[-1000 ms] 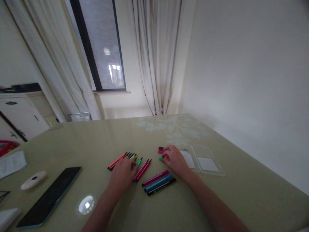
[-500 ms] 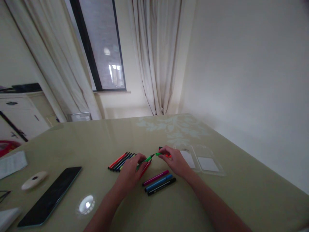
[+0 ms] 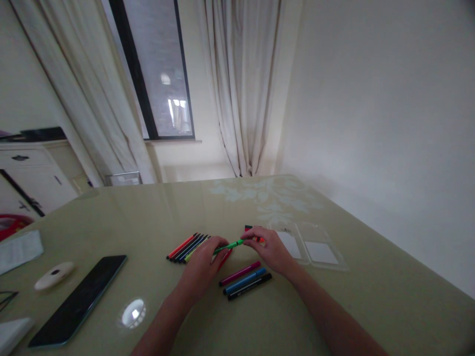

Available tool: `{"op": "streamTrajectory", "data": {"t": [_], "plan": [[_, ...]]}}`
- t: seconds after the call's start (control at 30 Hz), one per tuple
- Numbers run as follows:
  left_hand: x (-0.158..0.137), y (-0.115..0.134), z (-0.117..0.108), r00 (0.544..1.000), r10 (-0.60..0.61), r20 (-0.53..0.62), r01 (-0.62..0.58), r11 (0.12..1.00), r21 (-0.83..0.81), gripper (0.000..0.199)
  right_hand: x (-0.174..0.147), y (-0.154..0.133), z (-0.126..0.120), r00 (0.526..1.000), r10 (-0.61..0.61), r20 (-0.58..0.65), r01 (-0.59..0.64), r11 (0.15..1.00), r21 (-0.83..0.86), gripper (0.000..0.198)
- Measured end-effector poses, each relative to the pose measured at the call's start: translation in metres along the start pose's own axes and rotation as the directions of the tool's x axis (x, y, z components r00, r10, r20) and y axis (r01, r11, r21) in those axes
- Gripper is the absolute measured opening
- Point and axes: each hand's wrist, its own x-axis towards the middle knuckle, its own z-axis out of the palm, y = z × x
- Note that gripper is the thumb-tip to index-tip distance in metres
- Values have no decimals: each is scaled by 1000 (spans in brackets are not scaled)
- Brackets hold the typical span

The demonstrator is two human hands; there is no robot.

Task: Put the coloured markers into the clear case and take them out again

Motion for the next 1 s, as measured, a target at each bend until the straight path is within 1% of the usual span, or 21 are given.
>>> {"op": "streamTrajectory", "data": {"t": [0.2,0.27,0.33,0.43,0.53,0.6,0.67,0.73,0.77,0.8,0.87,0.93,1.0], "plan": [[0,3,11,998,-24,-63,19,996,-90,22,2,1,-1,993,116,-10,-112,980,165,16],[0,3,14,996,-44,-80,35,993,-109,22,2,1,-1,991,133,-1,-130,971,201,16],[-1,2,15,995,-61,-85,51,992,-117,22,2,2,0,991,131,15,-131,971,201,15],[-2,1,15,995,-68,-73,60,991,-116,22,2,3,1,991,120,53,-128,973,192,14],[-2,6,16,997,-68,-47,62,992,-107,22,2,5,-1,987,131,89,-148,964,221,17],[-4,12,18,998,-62,-19,61,996,-61,21,2,6,-3,984,136,114,-159,964,215,20],[-6,18,23,999,-40,8,40,998,38,18,3,9,-6,985,143,99,-155,980,124,23],[-9,20,28,999,-6,36,1,990,143,13,4,14,-7,990,139,29,-137,989,-56,24],[-9,20,31,999,11,52,-20,983,181,11,4,17,-7,992,127,-8,-126,979,-163,24],[-10,19,33,997,24,69,-38,978,204,9,4,21,-6,993,110,-32,-114,957,-268,24],[-9,16,35,994,39,102,-60,976,210,9,4,27,-4,997,80,-19,-80,891,-448,23],[-8,11,33,994,29,108,-48,982,181,13,3,30,-1,997,71,18,-49,827,-560,24],[-6,5,27,997,-20,75,7,985,175,19,3,30,2,998,63,29,-32,787,-616,22]]}}
